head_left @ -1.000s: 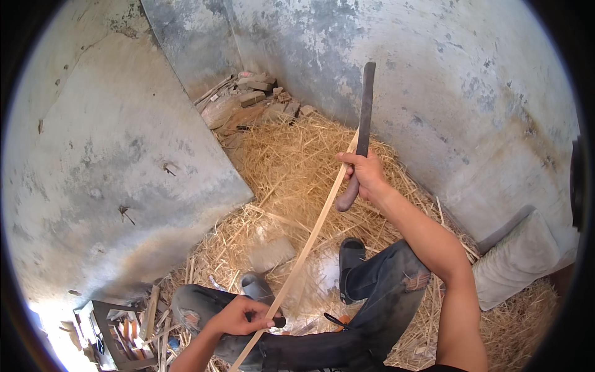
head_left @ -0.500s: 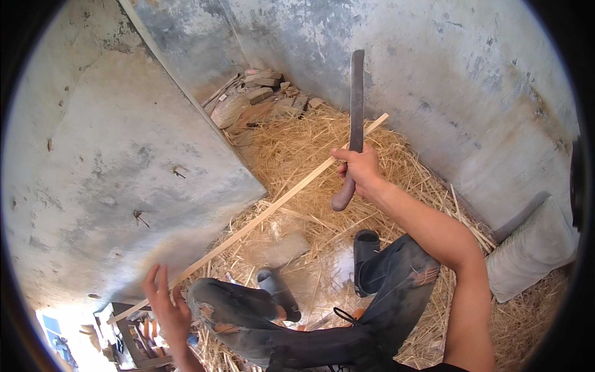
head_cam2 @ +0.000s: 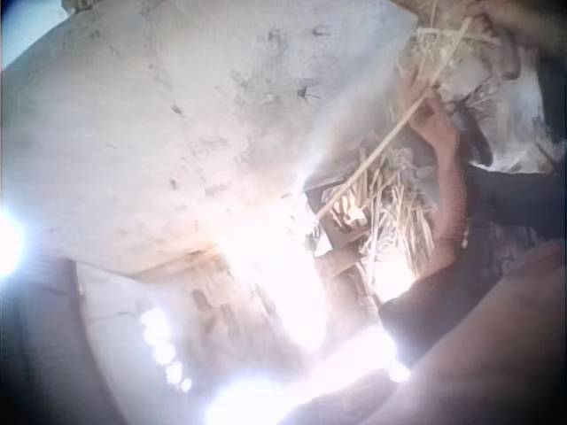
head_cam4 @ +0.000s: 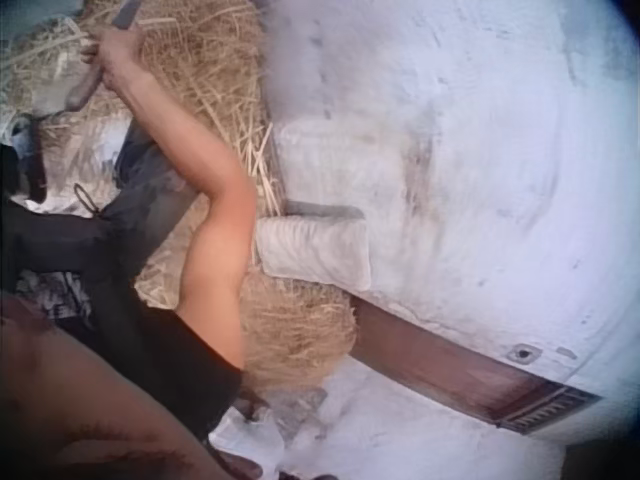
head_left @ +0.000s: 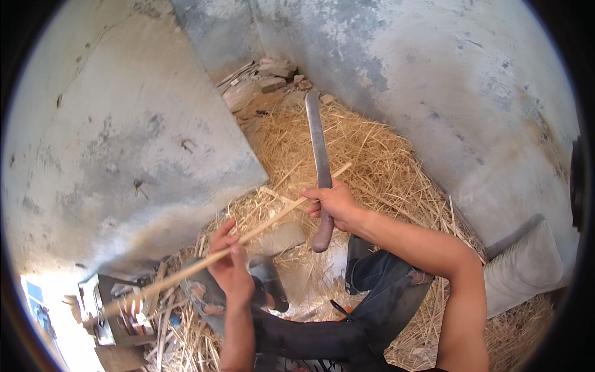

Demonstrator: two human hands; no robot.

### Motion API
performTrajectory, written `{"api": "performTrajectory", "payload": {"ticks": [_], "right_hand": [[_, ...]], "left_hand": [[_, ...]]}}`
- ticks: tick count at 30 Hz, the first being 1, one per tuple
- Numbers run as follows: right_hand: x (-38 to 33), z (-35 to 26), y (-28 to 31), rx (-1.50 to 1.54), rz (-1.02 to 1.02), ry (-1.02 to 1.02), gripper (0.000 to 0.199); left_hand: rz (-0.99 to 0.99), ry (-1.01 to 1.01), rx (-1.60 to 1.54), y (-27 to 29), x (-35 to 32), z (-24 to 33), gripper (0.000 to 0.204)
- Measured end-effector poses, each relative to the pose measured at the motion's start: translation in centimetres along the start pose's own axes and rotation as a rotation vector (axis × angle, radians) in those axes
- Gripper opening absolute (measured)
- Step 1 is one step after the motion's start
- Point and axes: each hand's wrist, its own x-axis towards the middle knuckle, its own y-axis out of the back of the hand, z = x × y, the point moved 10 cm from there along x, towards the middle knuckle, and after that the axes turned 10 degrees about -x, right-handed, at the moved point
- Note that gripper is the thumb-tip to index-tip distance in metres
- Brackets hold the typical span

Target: The person whittles and shapes long bamboo strips using a large knife and then a smaller utility knife while sitting on a straw-covered floor.

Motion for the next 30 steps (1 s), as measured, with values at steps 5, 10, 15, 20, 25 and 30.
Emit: {"api": "performTrajectory", "payload": {"ticks": [5, 10, 15, 20, 25, 30], "right_hand": [[-0.1, 2.9, -1.2, -0.117, -0.255, -0.209, 0.041], [-0.3, 4.5, -0.9, -0.460, -0.216, -0.132, 0.030], [0.4, 6.2, -1.4, -0.541, -0.176, -0.099, 0.025], [2.0, 8.4, -4.2, -0.347, -0.079, -0.007, 0.019], [4.3, 12.6, -6.3, -0.170, -0.028, -0.009, 0.018], [2.2, 18.6, -7.2, -0.158, 0.097, 0.010, 0.029]], "left_hand": [[-0.013, 0.075, 0.199, 2.9, 7.7, 2.6, 0.013], [-0.184, 0.321, 0.287, 2.7, 10.2, -3.2, 0.016], [-0.328, 0.437, 0.559, 3.0, 7.4, -10.8, 0.020], [-0.405, 0.363, 0.651, 3.6, 7.1, -12.7, 0.018], [-0.442, 0.375, 0.606, 2.0, 8.6, -13.5, 0.015], [-0.482, 0.410, 0.603, 1.1, 8.2, -15.0, 0.012]]}}
